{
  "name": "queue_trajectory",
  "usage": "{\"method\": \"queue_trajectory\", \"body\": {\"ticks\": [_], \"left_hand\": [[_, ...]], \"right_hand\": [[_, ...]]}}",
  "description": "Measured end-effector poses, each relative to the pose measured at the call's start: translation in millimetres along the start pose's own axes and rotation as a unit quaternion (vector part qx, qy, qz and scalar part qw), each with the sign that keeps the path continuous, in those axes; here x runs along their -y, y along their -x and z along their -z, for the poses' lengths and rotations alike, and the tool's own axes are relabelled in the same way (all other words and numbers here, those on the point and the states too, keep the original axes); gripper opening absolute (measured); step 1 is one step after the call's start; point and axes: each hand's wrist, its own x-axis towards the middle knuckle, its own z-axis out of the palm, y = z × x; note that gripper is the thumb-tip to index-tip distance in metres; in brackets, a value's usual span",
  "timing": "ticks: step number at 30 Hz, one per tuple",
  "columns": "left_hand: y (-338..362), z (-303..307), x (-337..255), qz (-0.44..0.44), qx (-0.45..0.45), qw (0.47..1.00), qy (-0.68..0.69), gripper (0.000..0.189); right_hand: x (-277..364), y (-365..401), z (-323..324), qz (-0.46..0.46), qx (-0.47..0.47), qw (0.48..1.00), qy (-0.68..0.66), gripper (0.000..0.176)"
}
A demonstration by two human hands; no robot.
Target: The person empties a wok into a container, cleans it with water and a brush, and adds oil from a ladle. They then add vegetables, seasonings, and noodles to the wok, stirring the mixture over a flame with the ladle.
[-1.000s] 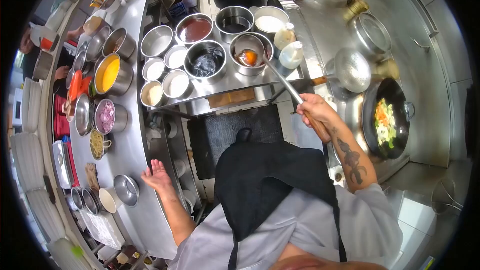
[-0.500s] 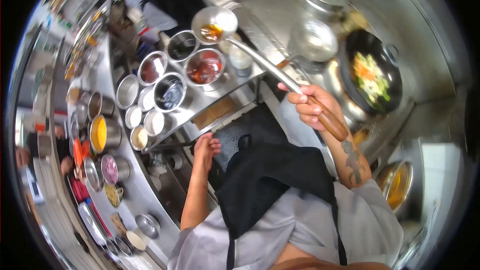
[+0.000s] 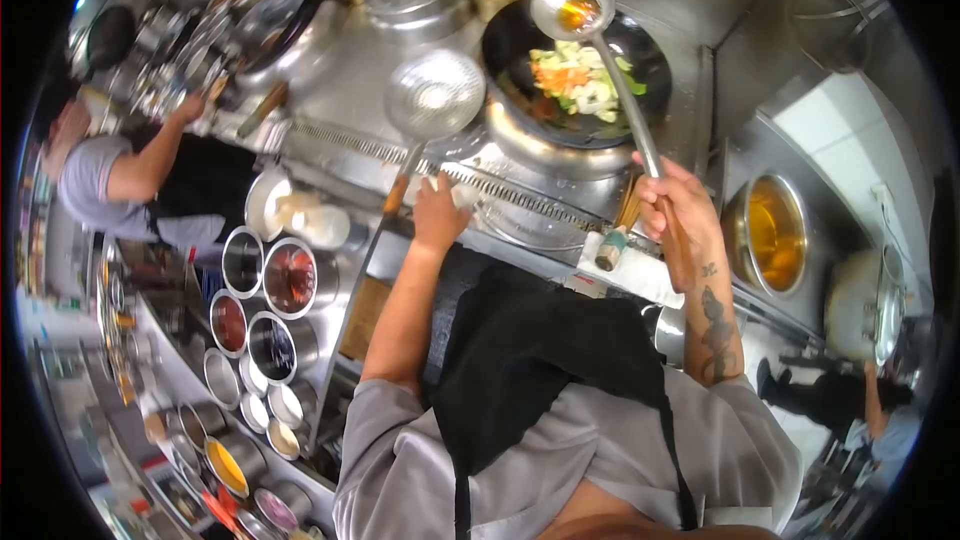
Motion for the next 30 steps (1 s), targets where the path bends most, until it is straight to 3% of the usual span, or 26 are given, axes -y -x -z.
{"method": "queue_trajectory", "body": {"ticks": [4,6,10,11,12,13,14,15,17,19,21,22,23,25,28,30], "left_hand": [[-28,-39,25,0.031,0.123,0.99,-0.055,0.078],[-30,-49,33,-0.019,0.125,0.991,-0.052,0.075],[-38,-62,73,-0.083,0.126,0.984,0.09,0.063],[-44,-61,76,0.021,0.175,0.939,0.296,0.058],[-50,-44,70,0.127,0.217,0.839,0.482,0.053],[-55,-25,61,0.23,0.25,0.69,0.639,0.048],[-60,-8,50,0.205,0.255,0.617,0.715,0.04],[-65,-1,38,0.228,0.264,0.595,0.725,0.039],[-80,5,9,0.274,0.275,0.548,0.741,0.038],[-103,1,-32,0.318,0.321,0.512,0.73,0.05],[-118,-30,-59,0.231,0.385,0.497,0.742,0.051],[-121,-40,-76,0.226,0.407,0.464,0.754,0.054],[-126,-33,-102,0.338,0.386,0.477,0.714,0.054],[-133,-45,-134,0.391,0.354,0.477,0.703,0.055],[-141,-49,-150,0.425,0.334,0.438,0.719,0.041],[-142,-70,-144,0.396,0.319,0.457,0.73,0.03]], "right_hand": [[-10,-23,38,0.053,-0.123,0.988,0.078,0.023],[-12,-34,50,0.045,-0.169,0.976,0.126,0.011],[-15,-41,57,0.06,-0.193,0.973,0.115,0.01],[-15,-41,55,0.062,-0.205,0.969,0.125,0.011],[-15,-41,54,0.063,-0.218,0.965,0.134,0.013],[-16,-42,54,0.068,-0.23,0.958,0.159,0.023],[-17,-44,55,0.072,-0.24,0.951,0.184,0.033],[-18,-47,55,0.076,-0.248,0.943,0.21,0.043],[-25,-57,59,0.086,-0.287,0.906,0.298,0.04],[-31,-75,65,0.075,-0.307,0.883,0.348,0.038],[-39,-103,67,0.039,-0.314,0.877,0.361,0.035],[-52,-124,73,0.038,-0.304,0.894,0.326,0.03],[-62,-141,75,0.037,-0.293,0.91,0.29,0.026],[-69,-155,49,0.008,-0.25,0.94,0.23,0.017],[-73,-137,32,-0.046,-0.166,0.964,0.204,0.009],[-66,-98,35,-0.054,-0.105,0.971,0.206,0.014]]}}
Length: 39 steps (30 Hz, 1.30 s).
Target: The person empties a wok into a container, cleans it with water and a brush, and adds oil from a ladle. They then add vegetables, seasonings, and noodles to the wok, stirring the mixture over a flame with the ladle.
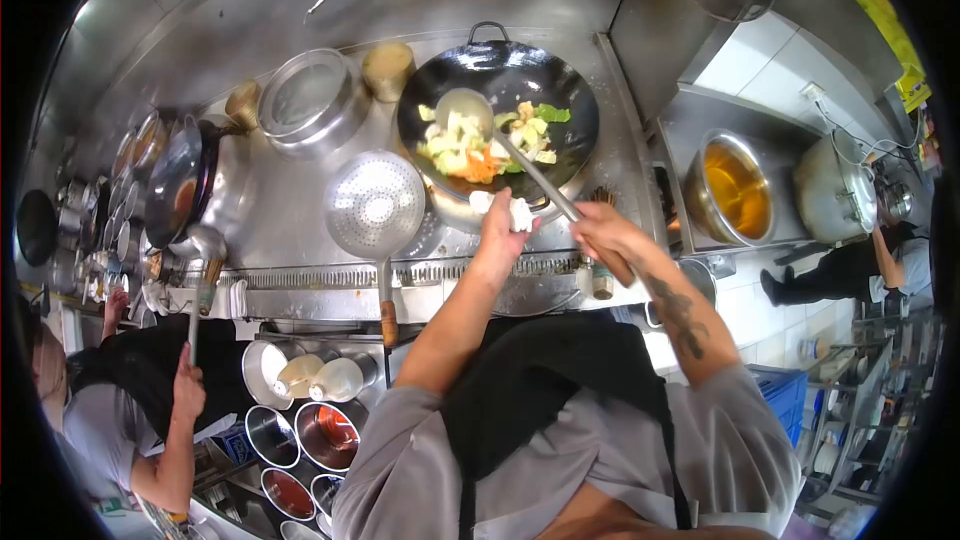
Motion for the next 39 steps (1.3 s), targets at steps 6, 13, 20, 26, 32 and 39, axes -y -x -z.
{"method": "queue_trajectory", "body": {"ticks": [6,13,20,26,32,39], "left_hand": [[-1,-5,-8,0.045,0.003,0.999,-0.017,0.011],[111,-7,5,0.045,0.085,0.995,-0.005,0.013],[124,-36,10,-0.023,0.012,0.999,0.019,0.012],[34,39,54,-0.025,0.047,0.998,0.032,0.01],[138,37,101,-0.008,-0.017,0.999,0.032,0.01],[10,47,32,-0.051,0.184,0.98,0.049,0.015]], "right_hand": [[29,88,37,-0.002,-0.088,0.925,0.37,0.036],[23,90,59,0.128,-0.132,0.818,0.545,0.053],[41,140,108,0.22,0.038,0.842,0.492,0.055],[33,79,121,0.218,-0.003,0.78,0.587,0.046],[52,121,127,0.207,0.038,0.767,0.606,0.047],[36,73,115,0.185,-0.024,0.785,0.591,0.035]]}}
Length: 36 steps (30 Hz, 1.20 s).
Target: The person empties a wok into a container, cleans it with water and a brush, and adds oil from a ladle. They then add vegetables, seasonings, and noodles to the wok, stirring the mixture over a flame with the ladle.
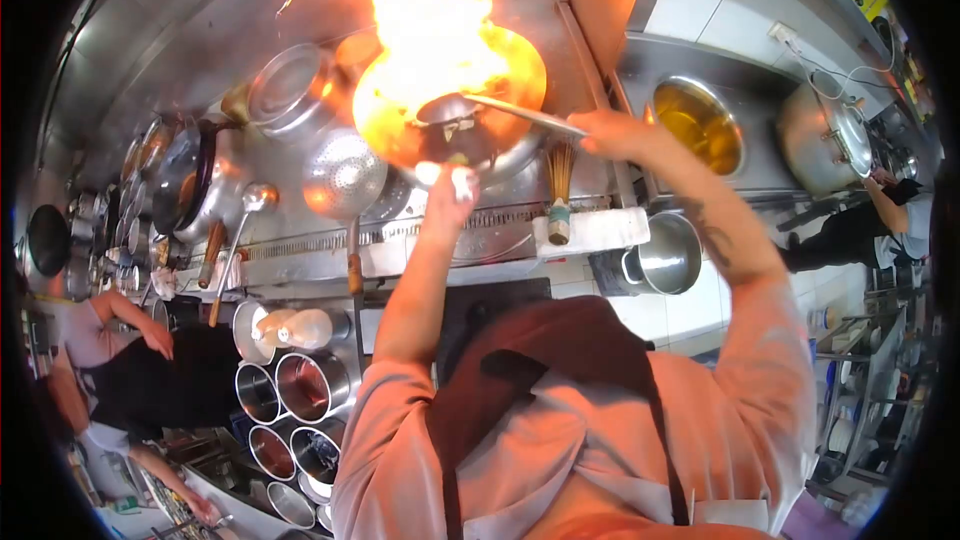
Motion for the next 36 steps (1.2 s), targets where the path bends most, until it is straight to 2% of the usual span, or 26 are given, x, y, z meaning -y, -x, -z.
{"method": "queue_trajectory", "body": {"ticks": [2,3,5,7,8,9,10,12,14,16,17,18,20,22,24,25,27,28,29,30,31,33,34,35,36], "left_hand": [[51,14,29,0.081,-0.053,0.995,0.009,0.012],[101,-8,47,0.025,-0.065,0.998,-0.007,0.015],[116,-40,35,-0.009,0.014,0.999,-0.033,0.017],[116,-28,16,0.046,0.137,0.989,-0.023,0.014],[98,-35,7,-0.057,0.048,0.992,-0.098,0.015],[103,-35,5,-0.035,0.009,0.996,-0.081,0.014],[115,-42,5,-0.012,-0.031,0.998,-0.061,0.014],[96,-87,-20,0.013,-0.067,0.997,-0.036,0.013],[84,-92,-34,0.033,-0.118,0.992,-0.031,0.011],[64,-83,-42,0.036,-0.154,0.986,-0.046,0.008],[61,-84,-46,0.033,-0.128,0.991,-0.033,0.006],[54,-67,-38,0.02,-0.096,0.995,-0.03,0.006],[40,6,-7,-0.007,-0.03,0.999,-0.024,0.005],[59,56,19,0.108,-0.024,0.994,-0.017,0.005],[119,2,25,0.078,-0.055,0.995,-0.027,0.005],[116,-8,24,0.042,-0.094,0.994,-0.026,0.009],[69,-7,0,0.088,-0.035,0.994,0.05,0.011],[56,-32,-14,0.036,-0.046,0.998,0.028,0.009],[61,-40,-18,-0.04,-0.021,0.991,-0.126,0.01],[68,-48,-22,-0.12,-0.02,0.954,-0.274,0.011],[63,-68,-30,0.04,-0.11,0.993,0.015,0.013],[67,-82,-30,0.046,-0.119,0.992,-0.004,0.013],[67,-82,-29,0.066,-0.113,0.991,-0.032,0.012],[63,-74,-31,0.004,-0.07,0.994,-0.087,0.01],[53,-79,-36,0.037,-0.105,0.993,-0.036,0.007]], "right_hand": [[22,-5,-7,-0.086,-0.008,0.996,0.039,0.042],[40,9,5,-0.055,-0.021,0.997,0.049,0.042],[36,24,17,-0.032,-0.034,0.995,0.083,0.039],[54,40,26,-0.037,-0.002,0.999,0.001,0.034],[63,49,31,-0.042,0.013,0.998,-0.04,0.032],[54,46,26,-0.086,0.055,0.99,-0.101,0.034],[57,56,33,-0.032,0.052,0.995,-0.082,0.032],[64,75,48,0.074,0.038,0.996,-0.043,0.03],[64,71,56,0.016,0.094,0.992,-0.079,0.027],[53,41,44,-0.018,0.115,0.989,-0.09,0.028],[47,27,34,-0.037,0.122,0.988,-0.092,0.029],[46,18,22,-0.03,0.081,0.994,-0.064,0.029],[50,6,4,-0.017,-0.002,1.0,-0.007,0.028],[63,12,7,-0.057,-0.026,0.997,0.051,0.028],[77,17,21,-0.083,-0.039,0.993,0.077,0.029],[84,26,34,-0.088,-0.033,0.993,0.075,0.03],[96,42,45,-0.083,0.002,0.995,0.061,0.032],[99,42,52,-0.072,0.019,0.996,0.055,0.033],[102,41,56,-0.056,0.04,0.996,0.049,0.034],[113,49,56,-0.059,0.049,0.996,0.036,0.036],[115,55,61,-0.055,0.044,0.997,0.034,0.037],[93,59,63,0.026,0.067,0.994,0.083,0.038],[96,50,68,-0.001,0.072,0.995,0.068,0.037],[96,47,69,-0.039,0.076,0.995,0.048,0.036],[91,43,63,-0.064,0.079,0.995,0.017,0.033]]}}
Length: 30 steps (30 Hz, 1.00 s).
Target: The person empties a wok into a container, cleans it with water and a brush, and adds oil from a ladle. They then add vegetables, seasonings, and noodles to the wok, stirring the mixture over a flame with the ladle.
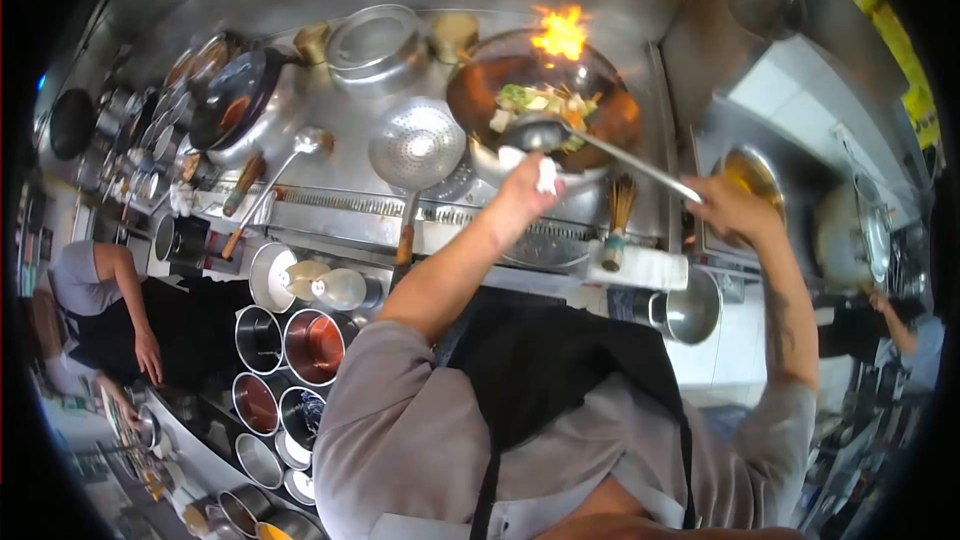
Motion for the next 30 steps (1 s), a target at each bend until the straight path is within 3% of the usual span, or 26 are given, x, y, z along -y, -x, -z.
{"method": "queue_trajectory", "body": {"ticks": [1,2,4,6,8,10,13,14,15,16,17,20,22,24,25,26,28,29,30], "left_hand": [[-9,-7,-7,0.036,-0.035,0.997,0.051,0.004],[-49,28,4,0.006,0.041,0.997,0.063,0.003],[-51,68,38,-0.032,0.06,0.997,0.047,0.004],[-37,120,64,0.071,0.12,0.99,-0.005,0.006],[24,80,64,0.042,0.014,0.998,-0.039,0.007],[-19,92,53,0.071,0.02,0.997,0.039,0.009],[-48,45,7,-0.016,0.006,1.0,-0.012,0.009],[-66,41,-5,0.006,0.004,1.0,-0.009,0.007],[-99,53,-11,0.019,0.036,0.999,-0.015,0.005],[-107,48,-12,0.0,0.006,1.0,-0.023,0.004],[-113,50,-13,0.008,0.032,0.999,-0.032,0.002],[-148,82,-12,-0.001,0.054,0.998,-0.032,0.005],[-130,68,-16,0.029,0.025,0.999,-0.019,0.003],[-117,64,-16,-0.013,0.012,0.999,-0.042,0.009],[-115,60,-18,-0.007,0.066,0.995,-0.076,0.01],[-123,64,-20,-0.017,0.026,0.997,-0.071,0.01],[-130,69,-24,-0.011,0.044,0.996,-0.077,0.01],[-122,55,-25,-0.011,-0.03,0.994,-0.107,0.015],[-112,47,-23,-0.002,-0.039,0.99,-0.133,0.022]], "right_hand": [[-5,-6,-5,-0.022,0.004,0.999,-0.032,0.031],[-3,-14,-15,-0.021,-0.021,0.996,-0.08,0.03],[-38,-32,-49,-0.018,-0.081,0.997,-0.001,0.033],[-5,-30,-48,-0.076,-0.102,0.991,0.042,0.038],[-17,-11,-54,-0.044,-0.178,0.983,-0.002,0.039],[-17,11,-74,-0.027,-0.224,0.973,-0.048,0.041],[4,48,-85,-0.055,-0.268,0.95,-0.153,0.044],[5,55,-101,-0.072,-0.3,0.936,-0.17,0.044],[2,59,-120,-0.09,-0.333,0.92,-0.186,0.043],[5,66,-134,-0.109,-0.366,0.902,-0.202,0.043],[7,79,-142,-0.16,-0.353,0.893,-0.23,0.042],[-8,115,-205,-0.189,-0.449,0.835,-0.256,0.035],[9,154,-237,-0.281,-0.434,0.774,-0.365,0.035],[23,192,-283,-0.362,-0.441,0.697,-0.434,0.033],[33,208,-312,-0.378,-0.471,0.663,-0.442,0.032],[43,222,-338,-0.441,-0.456,0.656,-0.409,0.034],[59,238,-382,-0.475,-0.483,0.618,-0.398,0.034],[63,242,-399,-0.489,-0.497,0.59,-0.407,0.032],[57,242,-419,-0.504,-0.498,0.578,-0.406,0.033]]}}
